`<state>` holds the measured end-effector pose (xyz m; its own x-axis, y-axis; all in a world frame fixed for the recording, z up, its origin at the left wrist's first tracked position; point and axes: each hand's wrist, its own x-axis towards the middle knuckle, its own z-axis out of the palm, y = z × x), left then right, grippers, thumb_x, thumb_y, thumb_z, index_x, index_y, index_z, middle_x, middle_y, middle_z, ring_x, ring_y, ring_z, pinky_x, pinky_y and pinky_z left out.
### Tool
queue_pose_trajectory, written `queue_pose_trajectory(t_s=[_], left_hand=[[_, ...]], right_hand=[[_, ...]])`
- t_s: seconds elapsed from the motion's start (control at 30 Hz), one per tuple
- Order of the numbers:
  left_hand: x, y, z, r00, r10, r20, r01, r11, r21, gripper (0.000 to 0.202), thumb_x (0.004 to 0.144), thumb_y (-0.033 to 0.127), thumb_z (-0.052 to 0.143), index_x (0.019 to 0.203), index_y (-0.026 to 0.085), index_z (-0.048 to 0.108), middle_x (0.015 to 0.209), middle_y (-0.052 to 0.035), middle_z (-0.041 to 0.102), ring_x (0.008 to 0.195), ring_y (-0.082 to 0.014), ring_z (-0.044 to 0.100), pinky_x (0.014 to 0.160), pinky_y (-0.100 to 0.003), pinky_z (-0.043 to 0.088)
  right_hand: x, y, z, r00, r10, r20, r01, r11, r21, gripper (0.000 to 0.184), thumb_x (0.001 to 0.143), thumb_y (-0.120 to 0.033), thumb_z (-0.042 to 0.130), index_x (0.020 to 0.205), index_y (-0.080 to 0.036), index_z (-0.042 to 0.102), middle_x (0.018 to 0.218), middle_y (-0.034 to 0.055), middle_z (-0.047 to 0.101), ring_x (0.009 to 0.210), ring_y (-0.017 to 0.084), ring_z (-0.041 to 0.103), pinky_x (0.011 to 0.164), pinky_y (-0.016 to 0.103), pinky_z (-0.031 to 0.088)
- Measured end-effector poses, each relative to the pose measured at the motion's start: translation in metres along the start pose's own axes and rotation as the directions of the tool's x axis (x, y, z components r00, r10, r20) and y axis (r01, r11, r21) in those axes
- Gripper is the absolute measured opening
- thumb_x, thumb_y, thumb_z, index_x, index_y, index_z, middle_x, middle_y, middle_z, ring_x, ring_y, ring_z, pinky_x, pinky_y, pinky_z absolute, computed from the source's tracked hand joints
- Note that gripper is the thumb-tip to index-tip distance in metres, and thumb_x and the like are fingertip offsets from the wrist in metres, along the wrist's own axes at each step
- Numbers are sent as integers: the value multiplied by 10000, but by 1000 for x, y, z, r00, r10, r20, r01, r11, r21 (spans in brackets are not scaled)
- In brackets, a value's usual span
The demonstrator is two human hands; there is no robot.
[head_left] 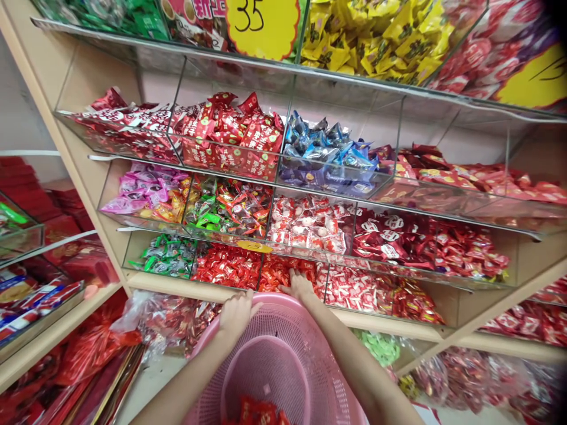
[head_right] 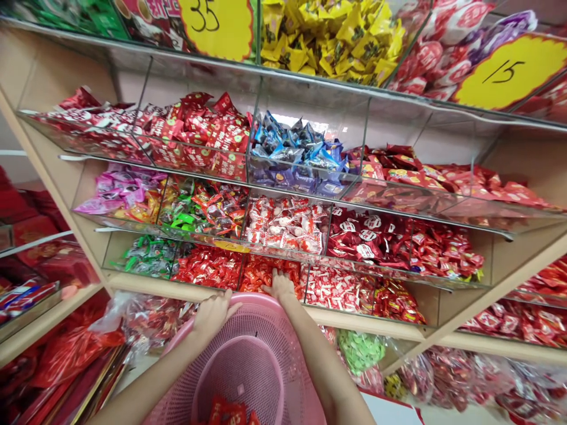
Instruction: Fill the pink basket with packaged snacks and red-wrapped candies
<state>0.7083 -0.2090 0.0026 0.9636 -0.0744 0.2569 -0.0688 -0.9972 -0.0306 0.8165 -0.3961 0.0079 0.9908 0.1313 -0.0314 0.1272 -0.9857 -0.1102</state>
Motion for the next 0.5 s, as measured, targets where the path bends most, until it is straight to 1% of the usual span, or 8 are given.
queue_pose_trajectory(t_s=[0.17, 0.3, 0.5], left_hand=[[0, -1, 0, 1000, -5, 5, 5, 1000, -9, 416, 872, 478, 341, 984, 144, 563, 793, -122, 645, 706, -264, 639, 554, -304, 457], [0, 0, 0, 1000, -12, 26, 13, 1000, -20, 414, 871, 484, 339, 972, 146, 556, 803, -124, 644, 714, -262, 640, 560, -298, 453], [0, -1, 1, 1000, 3, 3, -3, 1000, 8, 429, 873, 497, 316, 957, 144, 546, 802, -117, 641, 707, -264, 639, 552, -307, 461]], right_hand=[[-2, 1, -1, 1000, -13, -25, 13, 1000, 6, 575, 777, -550, 496, 1196, -159, 444, 1095, 160, 609, 1063, 283, 538, 780, 341, 426], [-3, 4, -3, 998, -32, -52, 33, 999, 19, 496, 805, -523, 464, 1146, -163, 471, 1056, 148, 628, 992, 264, 580, 736, 323, 431], [-3, 12, -7, 995, -30, -95, 33, 999, 36, 376, 850, -430, 419, 1105, -162, 490, 1001, 141, 646, 922, 259, 615, 702, 320, 431]])
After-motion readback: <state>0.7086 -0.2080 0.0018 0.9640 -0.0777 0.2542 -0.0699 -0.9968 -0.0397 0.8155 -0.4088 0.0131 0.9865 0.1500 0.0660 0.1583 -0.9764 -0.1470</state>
